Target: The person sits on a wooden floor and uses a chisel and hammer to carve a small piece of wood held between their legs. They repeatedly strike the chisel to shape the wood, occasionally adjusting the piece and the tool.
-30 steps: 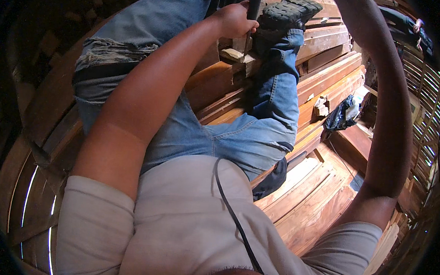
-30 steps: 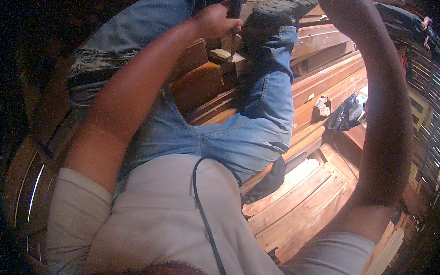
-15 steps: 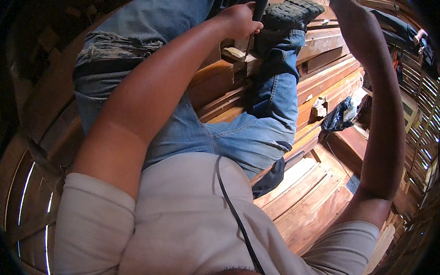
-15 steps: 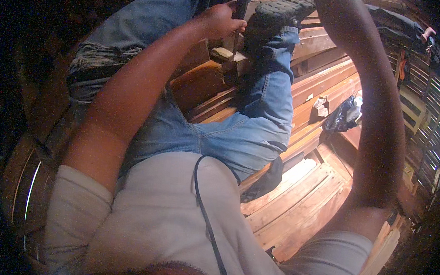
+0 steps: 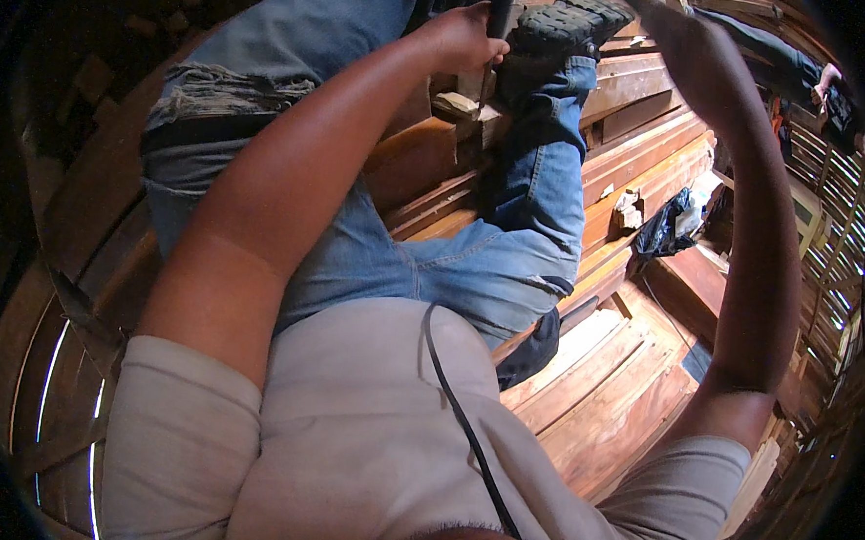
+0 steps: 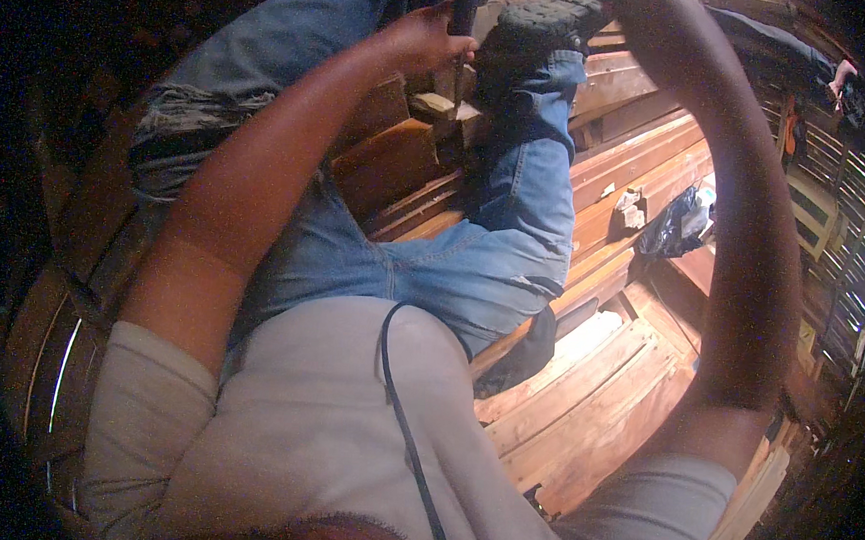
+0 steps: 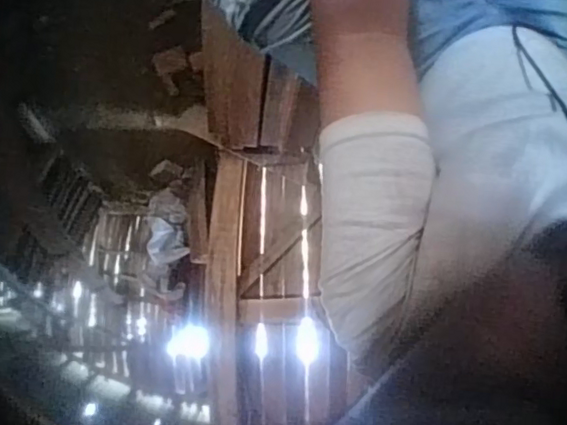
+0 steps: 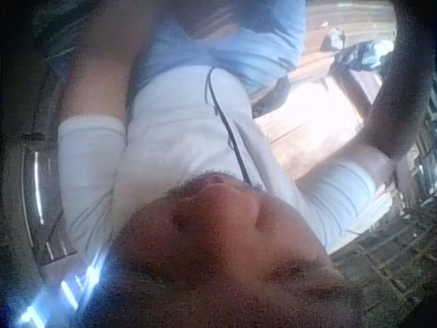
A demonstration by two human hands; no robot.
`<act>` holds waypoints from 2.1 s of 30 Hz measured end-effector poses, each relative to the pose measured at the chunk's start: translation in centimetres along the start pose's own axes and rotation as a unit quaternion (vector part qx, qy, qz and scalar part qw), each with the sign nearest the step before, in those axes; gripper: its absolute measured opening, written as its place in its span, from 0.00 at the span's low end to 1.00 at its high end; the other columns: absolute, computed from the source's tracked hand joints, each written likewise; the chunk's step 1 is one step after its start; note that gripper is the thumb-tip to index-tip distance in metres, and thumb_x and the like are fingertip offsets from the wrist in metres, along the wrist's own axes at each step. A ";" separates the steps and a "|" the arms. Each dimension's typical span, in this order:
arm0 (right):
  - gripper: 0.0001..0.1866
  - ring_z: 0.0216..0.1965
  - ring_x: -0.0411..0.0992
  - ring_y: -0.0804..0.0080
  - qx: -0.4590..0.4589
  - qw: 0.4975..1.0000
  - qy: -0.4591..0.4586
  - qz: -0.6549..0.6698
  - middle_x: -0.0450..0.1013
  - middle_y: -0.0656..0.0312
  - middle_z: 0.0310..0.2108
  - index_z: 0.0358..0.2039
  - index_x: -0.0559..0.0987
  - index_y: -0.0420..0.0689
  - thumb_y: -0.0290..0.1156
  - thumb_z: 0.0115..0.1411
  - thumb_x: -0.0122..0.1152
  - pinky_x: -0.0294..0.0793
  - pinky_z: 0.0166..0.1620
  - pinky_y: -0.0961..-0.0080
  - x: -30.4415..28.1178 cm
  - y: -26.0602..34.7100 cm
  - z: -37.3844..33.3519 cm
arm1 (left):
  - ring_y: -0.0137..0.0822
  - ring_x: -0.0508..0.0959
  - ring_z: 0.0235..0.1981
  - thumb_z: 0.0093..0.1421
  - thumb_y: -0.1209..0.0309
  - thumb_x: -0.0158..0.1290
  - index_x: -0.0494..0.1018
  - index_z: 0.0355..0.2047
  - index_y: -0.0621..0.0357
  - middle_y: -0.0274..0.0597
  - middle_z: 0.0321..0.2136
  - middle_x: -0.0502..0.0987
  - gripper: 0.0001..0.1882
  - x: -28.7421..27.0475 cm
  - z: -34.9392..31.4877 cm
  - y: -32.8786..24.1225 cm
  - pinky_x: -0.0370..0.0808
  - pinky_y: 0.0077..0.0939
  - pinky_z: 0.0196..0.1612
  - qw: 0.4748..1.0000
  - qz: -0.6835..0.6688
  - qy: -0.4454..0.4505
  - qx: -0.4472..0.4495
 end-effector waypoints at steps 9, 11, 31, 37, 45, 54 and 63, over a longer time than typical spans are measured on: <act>0.14 0.32 0.80 0.50 0.050 0.996 -0.049 0.054 0.81 0.47 0.34 0.49 0.85 0.45 0.36 0.70 0.57 0.79 0.40 0.59 -4.1 4.3 0.1 | 0.38 0.86 0.33 0.65 0.63 0.60 0.74 0.56 0.57 0.42 0.34 0.86 0.21 -0.3 0.0 1.3 0.82 0.36 0.37 0.996 -0.083 -0.006 -0.023; 0.14 0.32 0.80 0.52 0.086 0.988 -0.122 0.032 0.81 0.45 0.34 0.51 0.83 0.43 0.34 0.71 0.56 0.79 0.38 0.61 -5.6 4.1 -0.7 | 0.39 0.86 0.33 0.65 0.64 0.61 0.73 0.56 0.57 0.43 0.33 0.86 0.22 1.3 0.2 0.1 0.82 0.37 0.38 0.995 -0.089 0.046 -0.021; 0.16 0.35 0.81 0.55 -0.004 0.998 -0.010 0.061 0.81 0.44 0.39 0.54 0.81 0.42 0.30 0.70 0.56 0.79 0.40 0.63 -4.3 2.8 -0.7 | 0.40 0.86 0.33 0.66 0.61 0.60 0.77 0.50 0.58 0.45 0.33 0.85 0.17 2.0 0.6 1.3 0.81 0.38 0.39 0.990 -0.139 -0.002 -0.023; 0.16 0.31 0.80 0.60 0.079 0.997 -0.012 0.018 0.82 0.49 0.36 0.56 0.82 0.51 0.37 0.72 0.55 0.79 0.39 0.64 -3.5 3.4 -1.0 | 0.40 0.86 0.33 0.66 0.62 0.60 0.76 0.51 0.59 0.46 0.32 0.85 0.18 0.8 0.4 -0.5 0.81 0.37 0.40 0.999 -0.008 0.036 -0.004; 0.17 0.35 0.82 0.61 0.133 0.990 0.049 0.022 0.82 0.47 0.42 0.57 0.81 0.45 0.37 0.74 0.53 0.79 0.41 0.64 -4.4 4.1 -0.5 | 0.48 0.85 0.43 0.64 0.51 0.60 0.81 0.50 0.54 0.49 0.41 0.85 0.23 1.1 0.3 0.1 0.79 0.42 0.49 0.998 -0.013 0.051 -0.018; 0.17 0.31 0.80 0.59 0.012 0.968 -0.229 0.099 0.81 0.42 0.36 0.58 0.81 0.48 0.37 0.74 0.55 0.79 0.41 0.65 -4.2 2.2 -0.4 | 0.46 0.85 0.43 0.63 0.55 0.62 0.77 0.54 0.55 0.51 0.40 0.85 0.24 1.6 0.1 0.5 0.79 0.40 0.49 0.999 -0.013 0.041 -0.025; 0.15 0.31 0.80 0.52 0.041 0.991 -0.123 0.026 0.80 0.44 0.34 0.52 0.83 0.46 0.37 0.72 0.56 0.79 0.39 0.61 -3.7 6.2 -1.7 | 0.45 0.86 0.40 0.64 0.60 0.62 0.74 0.53 0.60 0.48 0.36 0.86 0.22 1.0 -0.2 -0.4 0.80 0.38 0.46 1.000 -0.001 0.018 -0.025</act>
Point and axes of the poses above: each hand's wrist, its own z-axis towards the middle knuckle, its own x-axis out of the palm, y = z × x, the point moved 7 cm from there along z, towards the middle knuckle
